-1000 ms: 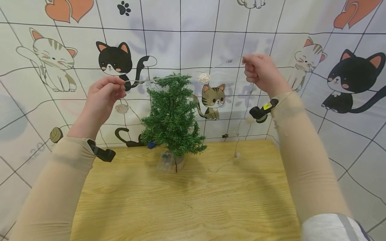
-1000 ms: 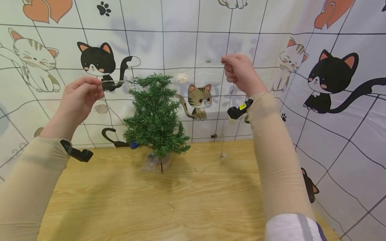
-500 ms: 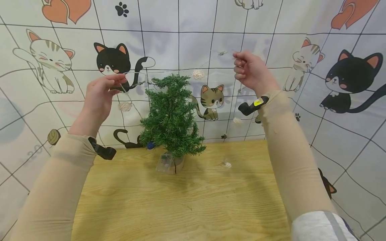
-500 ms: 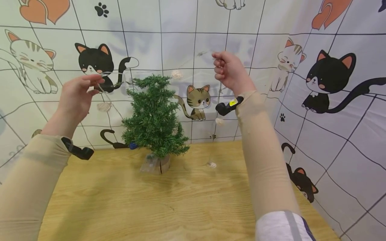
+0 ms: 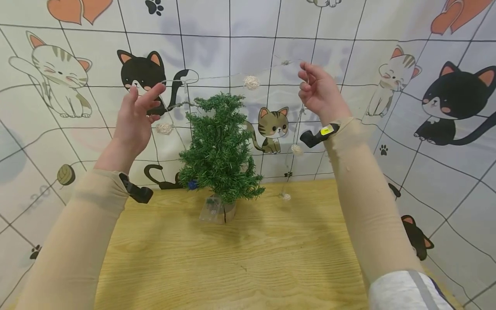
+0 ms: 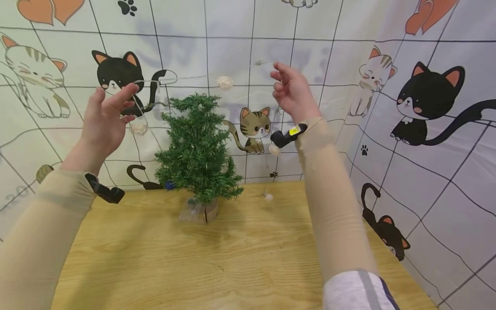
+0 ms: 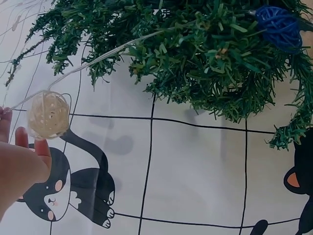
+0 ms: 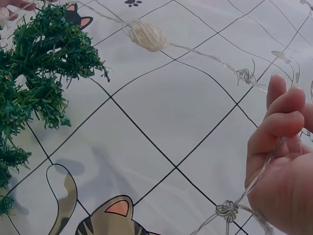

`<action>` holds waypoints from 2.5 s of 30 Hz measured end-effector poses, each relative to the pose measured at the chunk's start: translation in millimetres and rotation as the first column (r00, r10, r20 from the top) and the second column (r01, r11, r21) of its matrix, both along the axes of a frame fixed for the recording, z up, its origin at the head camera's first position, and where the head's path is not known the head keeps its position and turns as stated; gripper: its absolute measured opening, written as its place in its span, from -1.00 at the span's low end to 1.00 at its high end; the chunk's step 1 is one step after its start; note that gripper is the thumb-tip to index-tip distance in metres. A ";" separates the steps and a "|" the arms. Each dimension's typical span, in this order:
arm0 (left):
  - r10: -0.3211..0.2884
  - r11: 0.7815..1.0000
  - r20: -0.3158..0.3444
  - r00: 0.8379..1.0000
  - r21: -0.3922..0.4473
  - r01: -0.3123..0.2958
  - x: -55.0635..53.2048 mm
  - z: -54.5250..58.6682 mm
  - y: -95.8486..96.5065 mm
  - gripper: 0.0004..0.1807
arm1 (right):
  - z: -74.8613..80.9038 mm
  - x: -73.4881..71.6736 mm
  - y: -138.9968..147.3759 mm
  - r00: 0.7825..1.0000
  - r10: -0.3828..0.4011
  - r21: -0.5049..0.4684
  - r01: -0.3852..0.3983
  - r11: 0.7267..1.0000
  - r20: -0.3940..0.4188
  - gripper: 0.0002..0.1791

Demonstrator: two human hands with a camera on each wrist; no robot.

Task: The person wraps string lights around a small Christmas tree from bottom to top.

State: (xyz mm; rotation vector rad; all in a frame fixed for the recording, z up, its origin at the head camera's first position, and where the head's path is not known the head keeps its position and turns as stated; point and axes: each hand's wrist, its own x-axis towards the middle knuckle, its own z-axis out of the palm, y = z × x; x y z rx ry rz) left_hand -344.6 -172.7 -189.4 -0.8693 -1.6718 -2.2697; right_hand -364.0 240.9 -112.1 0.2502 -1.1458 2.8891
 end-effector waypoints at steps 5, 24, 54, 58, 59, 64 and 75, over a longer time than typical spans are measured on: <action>0.012 0.996 0.072 0.997 -0.093 -0.005 -1.1 2.4 -0.8 -0.18 | -2.3 -5.7 -3.1 0.999 -0.001 -0.049 0.003 0.999 0.041 -0.92; 0.149 0.897 0.279 0.949 -0.442 -0.011 -31.6 -30.7 2.7 -0.03 | -38.2 -24.4 -14.2 0.992 0.066 -0.078 -0.058 0.995 0.111 -0.65; 0.155 0.710 0.310 0.938 -0.695 0.112 -43.7 -71.7 20.3 0.05 | -146.1 35.9 49.3 0.991 0.010 0.564 -0.086 0.821 0.136 -0.46; 0.145 0.714 0.310 0.940 -0.690 0.117 -43.5 -72.6 20.2 0.03 | -153.5 55.0 48.2 0.990 0.074 0.593 -0.134 0.794 0.124 -0.70; 0.145 0.719 0.309 0.940 -0.686 0.115 -43.7 -72.9 20.2 0.03 | -155.4 59.3 47.4 0.989 0.090 0.599 -0.144 0.787 0.119 -0.77; 0.141 0.737 0.310 0.940 -0.667 0.109 -43.5 -74.2 20.4 0.03 | -160.4 77.1 39.5 0.981 0.157 0.626 -0.191 0.756 0.110 -0.82; 0.190 0.701 0.184 0.964 -0.713 -0.002 -30.2 -73.0 13.4 -0.11 | -152.6 106.0 17.3 0.965 0.237 0.648 -0.251 0.719 0.112 -0.83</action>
